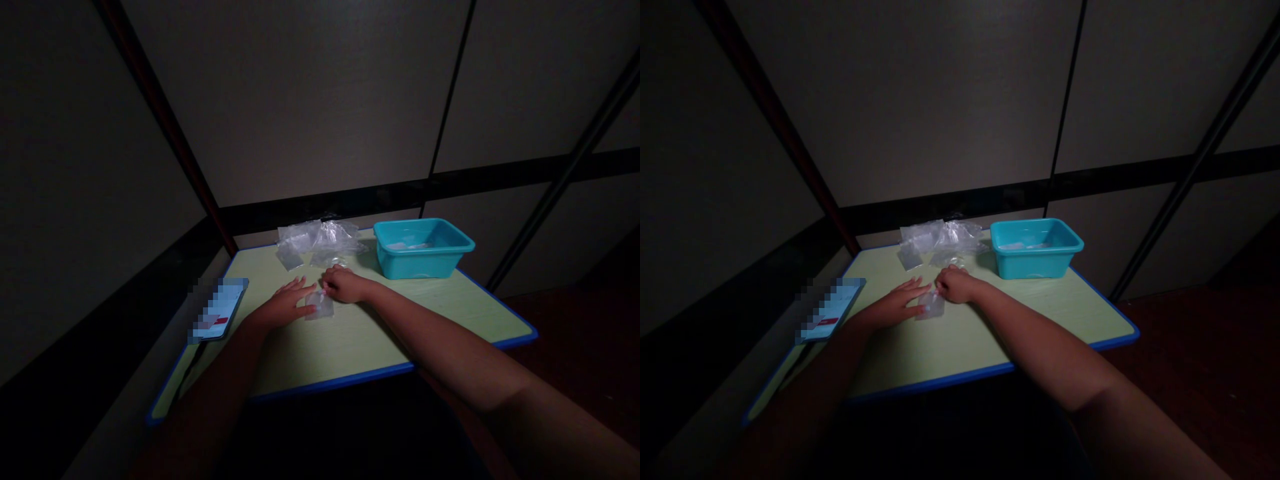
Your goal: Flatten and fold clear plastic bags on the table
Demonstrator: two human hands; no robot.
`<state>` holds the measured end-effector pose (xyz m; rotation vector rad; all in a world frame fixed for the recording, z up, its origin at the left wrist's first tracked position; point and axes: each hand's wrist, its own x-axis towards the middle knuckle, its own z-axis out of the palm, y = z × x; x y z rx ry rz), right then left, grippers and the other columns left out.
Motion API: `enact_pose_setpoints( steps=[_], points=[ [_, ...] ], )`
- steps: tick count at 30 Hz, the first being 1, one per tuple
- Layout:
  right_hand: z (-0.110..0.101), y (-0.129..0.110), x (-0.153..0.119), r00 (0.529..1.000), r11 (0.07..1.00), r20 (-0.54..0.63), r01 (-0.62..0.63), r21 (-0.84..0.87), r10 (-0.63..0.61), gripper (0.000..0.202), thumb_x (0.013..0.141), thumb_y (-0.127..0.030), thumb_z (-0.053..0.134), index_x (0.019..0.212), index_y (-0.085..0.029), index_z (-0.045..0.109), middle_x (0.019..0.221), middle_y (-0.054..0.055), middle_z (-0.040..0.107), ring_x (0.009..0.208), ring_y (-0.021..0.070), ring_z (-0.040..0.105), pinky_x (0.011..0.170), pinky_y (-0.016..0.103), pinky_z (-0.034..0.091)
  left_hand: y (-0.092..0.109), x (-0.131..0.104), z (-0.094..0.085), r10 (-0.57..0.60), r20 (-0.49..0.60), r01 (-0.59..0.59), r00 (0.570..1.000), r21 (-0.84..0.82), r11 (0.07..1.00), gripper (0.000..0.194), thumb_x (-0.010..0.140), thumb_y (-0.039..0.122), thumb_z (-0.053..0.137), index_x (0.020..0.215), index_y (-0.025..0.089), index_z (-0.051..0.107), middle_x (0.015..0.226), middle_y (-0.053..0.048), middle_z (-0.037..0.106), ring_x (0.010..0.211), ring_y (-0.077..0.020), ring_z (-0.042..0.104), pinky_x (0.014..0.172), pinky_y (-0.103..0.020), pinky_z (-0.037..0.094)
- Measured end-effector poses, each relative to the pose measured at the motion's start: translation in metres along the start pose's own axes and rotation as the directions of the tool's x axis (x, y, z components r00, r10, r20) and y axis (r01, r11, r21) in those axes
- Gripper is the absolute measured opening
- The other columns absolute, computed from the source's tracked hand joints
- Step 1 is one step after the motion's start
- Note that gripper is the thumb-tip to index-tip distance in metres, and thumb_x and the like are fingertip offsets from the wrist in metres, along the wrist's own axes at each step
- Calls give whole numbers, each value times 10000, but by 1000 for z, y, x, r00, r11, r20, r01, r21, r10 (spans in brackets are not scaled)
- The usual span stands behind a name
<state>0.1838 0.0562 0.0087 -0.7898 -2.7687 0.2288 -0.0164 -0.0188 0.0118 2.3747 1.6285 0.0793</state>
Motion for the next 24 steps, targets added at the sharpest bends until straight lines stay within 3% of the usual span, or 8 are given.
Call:
enact_pose_setpoints(
  steps=[5, 10, 24],
  points=[
    [1, 1, 3, 999, 982, -51, 14, 189, -5, 61, 755, -152, 596, 703, -129, 618, 704, 23, 602, 683, 121, 494, 721, 246, 347, 2, -1, 0, -17, 40, 16, 999, 16, 1000, 793, 756, 667, 508, 1420, 285, 307, 1530, -87, 97, 1405, -288, 64, 1106, -464, 148],
    [1, -3, 2, 992, 938, -43, -95, 335, 116, 90, 715, -131, 629, 646, -133, 571, 597, -32, 528, 562, 85, 429, 558, 205, 301, 6, -2, -2, -18, 56, 16, 998, 22, 1000, 819, 753, 656, 524, 1434, 276, 270, 1529, -107, 72, 1405, -289, 50, 1104, -466, 141],
    [-2, -10, 0, 986, 950, -71, -127, 284, 153, 102, 710, -78, 597, 657, -146, 541, 583, -39, 498, 563, 91, 399, 560, 216, 274, 7, -2, -3, -32, 54, 30, 998, 25, 999, 833, 752, 661, 521, 1435, 252, 278, 1527, -107, 83, 1406, -278, 64, 1113, -440, 139]
  ],
)
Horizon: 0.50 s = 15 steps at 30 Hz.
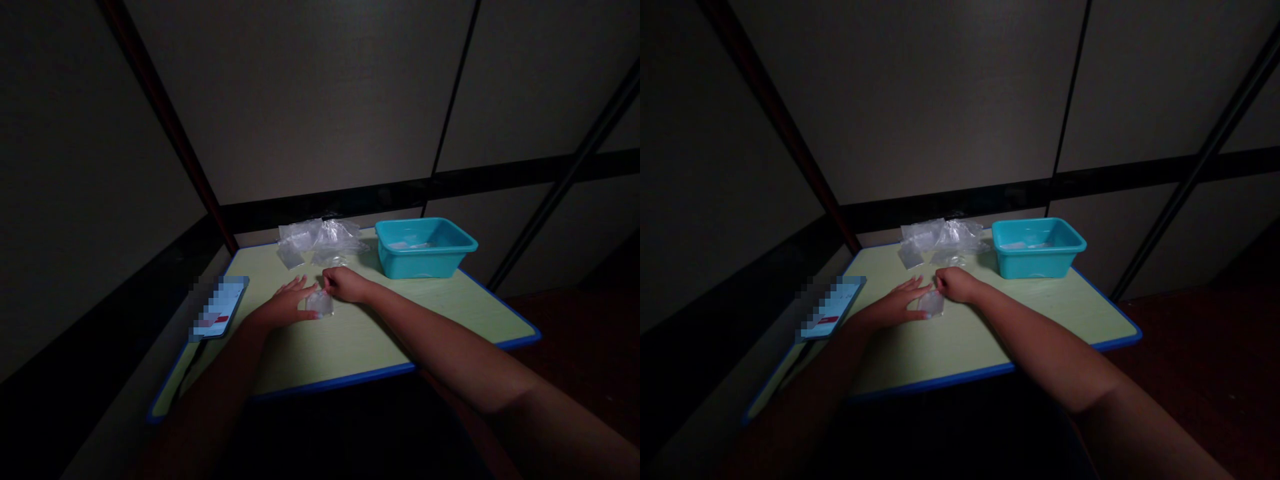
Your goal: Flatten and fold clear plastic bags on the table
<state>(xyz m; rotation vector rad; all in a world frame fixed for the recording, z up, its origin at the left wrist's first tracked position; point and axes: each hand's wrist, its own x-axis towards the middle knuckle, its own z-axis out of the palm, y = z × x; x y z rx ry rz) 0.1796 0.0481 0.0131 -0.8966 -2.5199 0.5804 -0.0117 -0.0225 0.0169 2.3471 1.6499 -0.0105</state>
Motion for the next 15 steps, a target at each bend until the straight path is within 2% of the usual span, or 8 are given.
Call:
enact_pose_setpoints(
  steps=[4, 6, 8, 11, 15],
  points=[
    [0, 0, -1, 999, 999, 24, 43, -8, -43, 104, 710, -64, 589, 783, -138, 581, 690, -9, 564, 640, 108, 455, 612, 218, 313, -1, 0, 0, 7, 9, -8, 1000, 11, 1000, 822, 757, 654, 519, 1438, 272, 262, 1530, -90, 72, 1406, -285, 62, 1110, -451, 149],
    [-2, -1, -2, 998, 997, 37, 51, -60, -49, 158, 713, -91, 610, 862, -144, 603, 782, 23, 596, 754, 143, 493, 695, 247, 343, -1, -1, -1, 15, 8, -15, 1000, 5, 1000, 812, 760, 646, 521, 1438, 285, 258, 1531, -79, 75, 1405, -290, 64, 1109, -453, 149],
    [-5, -2, -5, 999, 989, 32, 19, -150, -14, 216, 726, -159, 632, 941, -171, 616, 930, 66, 604, 930, 209, 489, 793, 322, 350, -1, -1, -1, 19, 8, -19, 1000, -7, 1000, 810, 759, 645, 522, 1438, 294, 255, 1533, -72, 76, 1404, -291, 62, 1110, -452, 146],
    [-9, -4, -9, 997, 969, 44, -47, -241, 59, 364, 758, -253, 623, 1117, -228, 573, 1172, 115, 526, 1148, 294, 387, 882, 474, 323, 0, -2, -1, 10, 17, -10, 1000, -18, 1000, 819, 758, 649, 520, 1442, 293, 243, 1532, -68, 65, 1404, -291, 54, 1111, -451, 141],
    [-9, -3, -10, 990, 966, 98, -80, -244, 106, 489, 810, -303, 570, 1284, -271, 456, 1369, 130, 393, 1296, 320, 248, 952, 648, 197, 1, -3, -2, 3, -14, -3, 1000, -27, 1000, 715, 844, 602, 415, 1446, 256, 243, 1531, -65, 72, 1408, -259, 53, 1118, -413, 134]
  ],
)
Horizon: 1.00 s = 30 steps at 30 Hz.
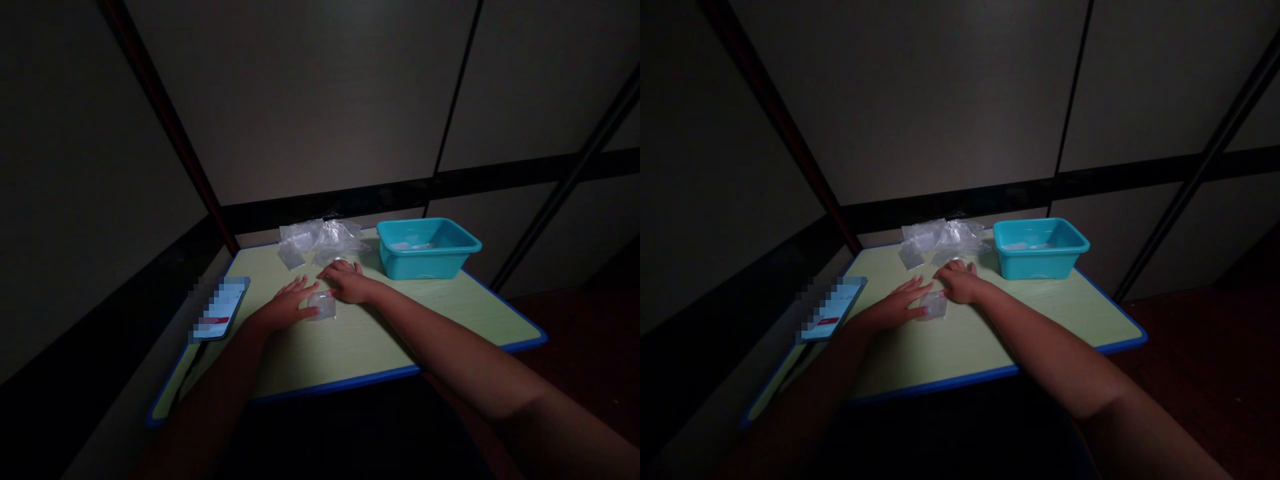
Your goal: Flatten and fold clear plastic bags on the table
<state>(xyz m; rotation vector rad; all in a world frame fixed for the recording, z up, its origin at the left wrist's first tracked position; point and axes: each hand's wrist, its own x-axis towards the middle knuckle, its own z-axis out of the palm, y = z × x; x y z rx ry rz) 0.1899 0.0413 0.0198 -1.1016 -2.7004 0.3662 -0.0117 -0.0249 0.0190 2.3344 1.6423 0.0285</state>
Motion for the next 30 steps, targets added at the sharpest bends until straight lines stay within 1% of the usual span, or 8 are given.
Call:
enact_pose_setpoints(
  steps=[3, 6, 10, 17, 19, 25, 27, 30],
  points=[
    [0, -1, 0, 999, 999, 47, -20, 29, 19, 489, 896, -363, 433, 1371, -260, 378, 1490, 128, 245, 1370, 323, 116, 975, 696, 84, 2, 0, 0, 26, -29, -26, 999, 0, 1000, 635, 891, 570, 324, 1441, 258, 262, 1532, -46, 78, 1411, -230, 29, 1122, -390, 127],
    [-2, -6, -3, 990, 999, 137, -18, 42, 12, 594, 917, -474, 343, 1451, -237, 237, 1536, 128, 86, 1393, 324, -8, 986, 696, 12, 6, -2, 0, 4, 37, -5, 999, 22, 1000, 674, 858, 621, 354, 1436, 288, 260, 1533, -57, 47, 1408, -266, -6, 1107, -482, 114],
    [-7, -11, -8, 952, 998, 300, 48, 32, -56, 799, 838, -570, 457, 1476, -255, 91, 1531, 137, -49, 1381, 344, -95, 986, 687, -33, 12, -5, -1, -26, 80, 23, 996, 36, 999, 772, 809, 694, 361, 1451, 296, 197, 1533, -84, 8, 1404, -295, -26, 1085, -547, 95],
    [-17, -12, -13, 918, 999, 395, 35, 4, -34, 866, 795, -537, 560, 1466, -312, 59, 1521, 125, -94, 1376, 338, -104, 971, 704, -36, 11, -4, -1, -14, 90, 8, 996, 65, 998, 823, 803, 703, 345, 1466, 264, 134, 1530, -99, -32, 1402, -300, -49, 1082, -554, 99],
    [-19, -13, -14, 924, 999, 380, 32, -9, -26, 842, 812, -528, 544, 1466, -300, 66, 1520, 120, -96, 1379, 326, -103, 982, 692, -40, 10, -3, 0, -15, 87, 8, 996, 81, 997, 861, 793, 710, 350, 1472, 242, 101, 1532, -105, -11, 1403, -297, -47, 1082, -553, 108],
    [-14, -22, -16, 965, 995, 245, 94, 23, -97, 613, 935, -483, 285, 1471, -278, 71, 1533, 77, -1, 1391, 286, -72, 1011, 656, -76, 5, -4, 3, -73, 14, 71, 997, 113, 991, 1012, 742, 739, 389, 1474, 146, 18, 1525, -145, -20, 1401, -297, -69, 1083, -569, 45],
    [-10, -26, -17, 965, 989, 220, 145, 20, -146, 608, 942, -454, 276, 1473, -265, 48, 1532, 70, 21, 1394, 276, -61, 1013, 648, -96, 4, -5, 2, -114, -13, 115, 993, 117, 986, 984, 762, 730, 356, 1472, 126, 38, 1523, -157, -11, 1401, -294, -73, 1076, -584, 33],
    [-3, -32, -19, 952, 971, 192, 239, 16, -237, 596, 949, -415, 281, 1475, -240, 62, 1528, 79, 59, 1400, 267, -17, 1021, 635, -107, 5, -6, -3, -187, -61, 190, 980, 54, 980, 815, 856, 647, 196, 1471, 131, 61, 1530, -139, 5, 1407, -263, -50, 1076, -584, 40]
  ],
)
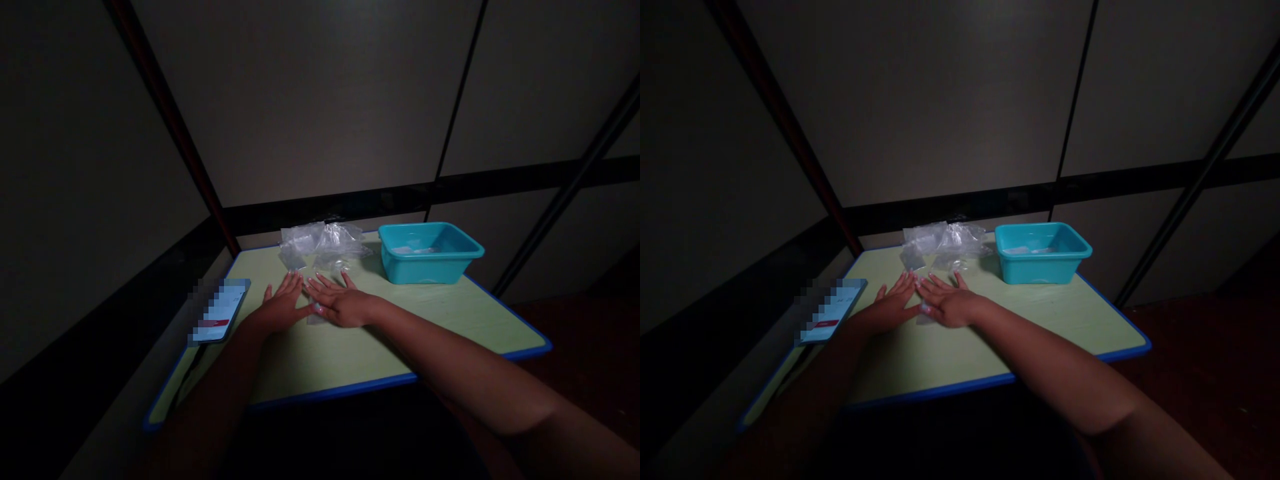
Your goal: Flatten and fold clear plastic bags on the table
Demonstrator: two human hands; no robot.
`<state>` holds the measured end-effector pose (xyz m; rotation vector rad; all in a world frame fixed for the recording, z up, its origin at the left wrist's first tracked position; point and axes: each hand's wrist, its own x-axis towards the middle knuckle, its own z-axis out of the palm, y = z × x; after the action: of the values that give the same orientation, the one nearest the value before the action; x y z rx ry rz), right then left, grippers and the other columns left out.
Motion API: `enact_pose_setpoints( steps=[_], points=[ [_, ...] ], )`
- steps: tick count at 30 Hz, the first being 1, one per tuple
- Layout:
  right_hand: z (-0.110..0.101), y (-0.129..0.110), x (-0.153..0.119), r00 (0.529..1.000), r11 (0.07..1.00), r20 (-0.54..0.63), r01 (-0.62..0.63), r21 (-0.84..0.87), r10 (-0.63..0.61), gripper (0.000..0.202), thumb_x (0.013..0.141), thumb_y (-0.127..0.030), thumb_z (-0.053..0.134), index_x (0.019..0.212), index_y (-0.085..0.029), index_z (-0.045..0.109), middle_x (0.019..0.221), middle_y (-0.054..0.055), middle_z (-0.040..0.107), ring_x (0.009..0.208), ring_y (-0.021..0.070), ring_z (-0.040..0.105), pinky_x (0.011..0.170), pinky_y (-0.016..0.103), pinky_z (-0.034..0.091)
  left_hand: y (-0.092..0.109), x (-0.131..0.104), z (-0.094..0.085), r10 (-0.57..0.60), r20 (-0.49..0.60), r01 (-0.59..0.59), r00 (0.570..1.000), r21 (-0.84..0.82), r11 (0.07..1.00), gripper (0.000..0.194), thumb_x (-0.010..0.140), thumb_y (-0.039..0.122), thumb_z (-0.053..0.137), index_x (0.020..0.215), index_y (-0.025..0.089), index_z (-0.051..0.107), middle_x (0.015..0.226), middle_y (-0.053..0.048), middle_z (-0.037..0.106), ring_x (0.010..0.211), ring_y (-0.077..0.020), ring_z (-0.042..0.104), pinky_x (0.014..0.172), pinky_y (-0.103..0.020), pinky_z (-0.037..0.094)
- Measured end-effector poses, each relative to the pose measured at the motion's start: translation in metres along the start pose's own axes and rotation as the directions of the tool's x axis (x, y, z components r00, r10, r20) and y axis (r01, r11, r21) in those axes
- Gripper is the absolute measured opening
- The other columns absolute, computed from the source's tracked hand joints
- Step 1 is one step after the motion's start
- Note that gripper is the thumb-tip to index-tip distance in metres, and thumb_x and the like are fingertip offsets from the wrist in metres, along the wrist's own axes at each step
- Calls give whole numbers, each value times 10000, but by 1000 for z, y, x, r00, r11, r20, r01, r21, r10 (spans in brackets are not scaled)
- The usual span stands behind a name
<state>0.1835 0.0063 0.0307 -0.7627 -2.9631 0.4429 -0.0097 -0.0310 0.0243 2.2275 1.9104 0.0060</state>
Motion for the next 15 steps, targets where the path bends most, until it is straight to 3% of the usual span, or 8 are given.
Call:
enact_pose_setpoints(
  steps=[3, 7, 15],
  points=[
    [7, -5, 1, 995, 995, -11, 99, 0, -99, 577, 952, -429, 276, 1473, -238, 116, 1526, 88, 76, 1400, 274, 23, 1036, 631, -76, 2, 0, -5, -101, -97, 87, 990, -136, 987, 645, 916, 501, 31, 1475, 180, 49, 1538, -87, 33, 1413, -205, -8, 1094, -545, 49],
    [11, -9, 1, 991, 991, 14, 137, -2, -137, 566, 941, -478, 295, 1460, -277, 188, 1530, 75, 61, 1395, 293, -3, 1041, 635, -37, 3, 1, -8, -162, -195, 116, 967, -229, 966, 605, 921, 474, 11, 1475, 237, 67, 1541, -34, 77, 1413, -170, 1, 1113, -499, 45],
    [12, -14, 2, 992, 994, 68, 104, -29, -102, 608, 911, -532, 354, 1446, -260, 255, 1517, 103, 140, 1396, 289, 62, 1057, 597, -62, 8, 0, -5, -120, -139, 85, 983, -233, 969, 601, 927, 476, 43, 1468, 228, 128, 1544, -38, 42, 1413, -174, -30, 1109, -505, 51]
  ],
)
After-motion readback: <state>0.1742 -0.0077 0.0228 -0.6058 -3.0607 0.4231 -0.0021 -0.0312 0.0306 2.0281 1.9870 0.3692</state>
